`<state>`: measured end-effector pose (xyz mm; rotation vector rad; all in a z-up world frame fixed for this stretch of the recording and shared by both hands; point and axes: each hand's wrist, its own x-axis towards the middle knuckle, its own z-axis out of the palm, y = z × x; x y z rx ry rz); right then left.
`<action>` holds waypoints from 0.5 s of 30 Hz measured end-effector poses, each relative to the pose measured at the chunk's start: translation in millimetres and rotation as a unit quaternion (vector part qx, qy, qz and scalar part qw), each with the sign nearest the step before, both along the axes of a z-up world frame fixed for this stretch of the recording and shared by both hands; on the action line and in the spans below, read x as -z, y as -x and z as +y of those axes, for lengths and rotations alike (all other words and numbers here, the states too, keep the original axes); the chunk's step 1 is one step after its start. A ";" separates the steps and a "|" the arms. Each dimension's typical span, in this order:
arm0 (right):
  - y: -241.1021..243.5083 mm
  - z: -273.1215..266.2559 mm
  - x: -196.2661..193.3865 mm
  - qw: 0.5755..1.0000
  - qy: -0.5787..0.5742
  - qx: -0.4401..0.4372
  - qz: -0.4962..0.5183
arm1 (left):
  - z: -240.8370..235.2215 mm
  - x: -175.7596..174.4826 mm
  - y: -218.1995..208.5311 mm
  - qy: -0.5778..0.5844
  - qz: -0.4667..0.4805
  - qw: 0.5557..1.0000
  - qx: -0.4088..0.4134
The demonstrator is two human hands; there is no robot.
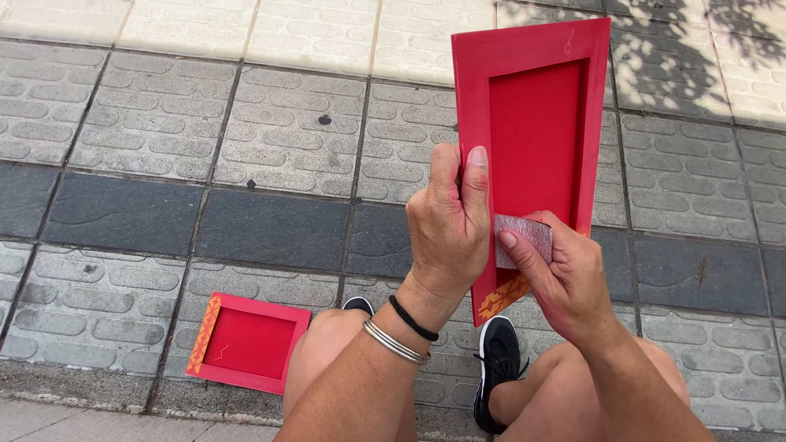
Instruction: Sanding the edges and decorative patterns of a red wooden frame using a piece of sandpaper.
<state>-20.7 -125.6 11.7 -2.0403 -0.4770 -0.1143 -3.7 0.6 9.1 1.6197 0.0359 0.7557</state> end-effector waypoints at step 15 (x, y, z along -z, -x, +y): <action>5.6 -6.1 5.7 0.999 0.047 -0.019 -0.002 | 6.1 2.2 -5.4 0.019 -0.027 0.999 -0.033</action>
